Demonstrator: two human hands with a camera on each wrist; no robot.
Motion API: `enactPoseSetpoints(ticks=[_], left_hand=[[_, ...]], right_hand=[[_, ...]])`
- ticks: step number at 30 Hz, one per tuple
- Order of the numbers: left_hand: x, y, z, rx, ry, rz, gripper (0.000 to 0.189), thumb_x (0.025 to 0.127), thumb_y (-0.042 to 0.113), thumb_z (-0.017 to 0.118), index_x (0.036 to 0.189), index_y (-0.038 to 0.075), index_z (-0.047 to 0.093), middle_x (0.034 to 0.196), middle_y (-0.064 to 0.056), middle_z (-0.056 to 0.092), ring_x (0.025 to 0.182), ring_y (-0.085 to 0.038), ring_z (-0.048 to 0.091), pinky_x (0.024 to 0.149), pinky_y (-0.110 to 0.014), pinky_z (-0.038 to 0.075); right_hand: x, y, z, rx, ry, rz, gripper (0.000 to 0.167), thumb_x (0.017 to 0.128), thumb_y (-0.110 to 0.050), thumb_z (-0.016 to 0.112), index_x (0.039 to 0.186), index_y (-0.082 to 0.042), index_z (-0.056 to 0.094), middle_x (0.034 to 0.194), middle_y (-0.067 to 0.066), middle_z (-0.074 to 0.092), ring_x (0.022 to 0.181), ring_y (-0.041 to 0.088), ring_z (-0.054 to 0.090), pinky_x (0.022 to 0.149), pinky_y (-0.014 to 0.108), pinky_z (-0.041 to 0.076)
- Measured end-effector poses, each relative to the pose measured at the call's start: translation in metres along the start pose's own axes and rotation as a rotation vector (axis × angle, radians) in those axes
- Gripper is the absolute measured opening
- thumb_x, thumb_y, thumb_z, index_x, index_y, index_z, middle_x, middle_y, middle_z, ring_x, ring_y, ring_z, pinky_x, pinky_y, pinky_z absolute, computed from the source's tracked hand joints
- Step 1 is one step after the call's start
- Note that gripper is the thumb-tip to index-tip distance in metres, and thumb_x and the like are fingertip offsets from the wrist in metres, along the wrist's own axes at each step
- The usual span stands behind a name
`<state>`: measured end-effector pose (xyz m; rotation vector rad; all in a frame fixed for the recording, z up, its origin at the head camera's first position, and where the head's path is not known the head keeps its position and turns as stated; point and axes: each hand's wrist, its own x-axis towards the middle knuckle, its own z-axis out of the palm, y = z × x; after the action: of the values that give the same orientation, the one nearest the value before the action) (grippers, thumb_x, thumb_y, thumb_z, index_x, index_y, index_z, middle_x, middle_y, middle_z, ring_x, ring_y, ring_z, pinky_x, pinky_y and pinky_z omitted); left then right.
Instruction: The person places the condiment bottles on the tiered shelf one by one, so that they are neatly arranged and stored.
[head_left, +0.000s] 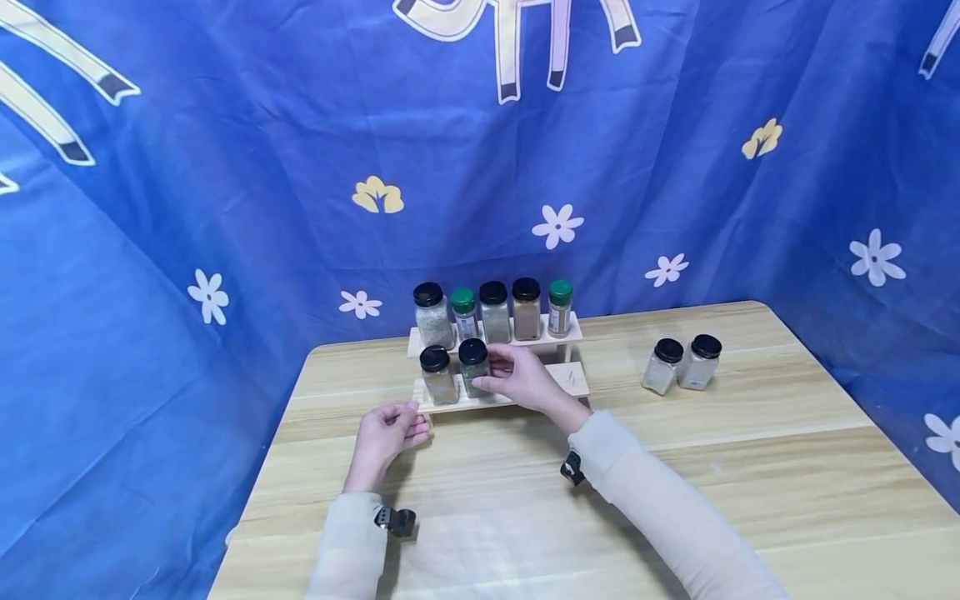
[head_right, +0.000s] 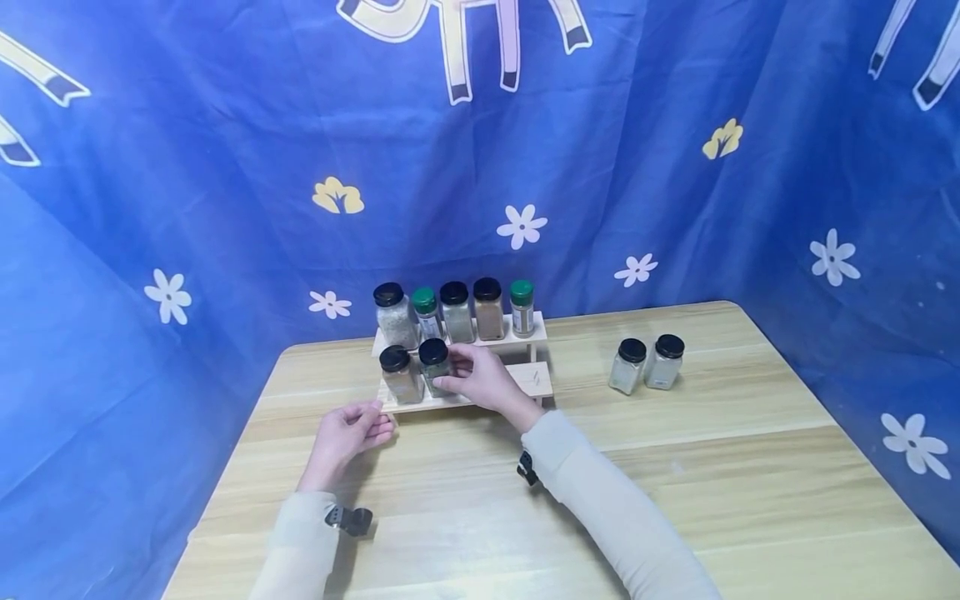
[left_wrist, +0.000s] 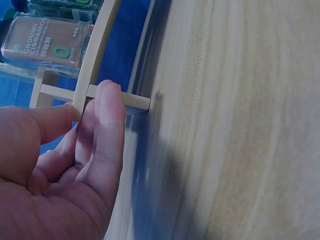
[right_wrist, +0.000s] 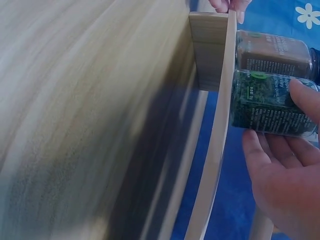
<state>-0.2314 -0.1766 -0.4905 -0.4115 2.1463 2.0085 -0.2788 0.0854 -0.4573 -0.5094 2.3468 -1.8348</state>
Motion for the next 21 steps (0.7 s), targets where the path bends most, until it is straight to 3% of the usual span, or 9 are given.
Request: enactPoseSetpoints(ticks=[13,21], left_hand=[[0.0,-0.001,0.003,0.0,0.01,0.016,0.039,0.109,0.016,0.06,0.13,-0.016,0.056,0.093,-0.016,0.076,0.076,-0.014,0.077,0.077,-0.027,0.071],[0.002,-0.002,-0.002,0.003,0.001,0.016,0.04,0.109,0.018,0.059,0.13,-0.016,0.056,0.094,-0.015,0.077,0.078,-0.015,0.078,0.079,-0.028,0.071]], right_hand=[[-0.004,0.005,-0.001,0.04,0.001,0.03,0.056,0.09,-0.005,0.082,0.139,0.009,0.059,0.138,0.027,0.066,0.129,0.039,0.067,0.115,0.041,0.058],[-0.022,0.012,-0.027,-0.002,0.009,-0.003,0.051,0.093,-0.005,0.079,0.138,0.009,0.06,0.138,0.027,0.066,0.13,0.043,0.065,0.117,0.046,0.056]])
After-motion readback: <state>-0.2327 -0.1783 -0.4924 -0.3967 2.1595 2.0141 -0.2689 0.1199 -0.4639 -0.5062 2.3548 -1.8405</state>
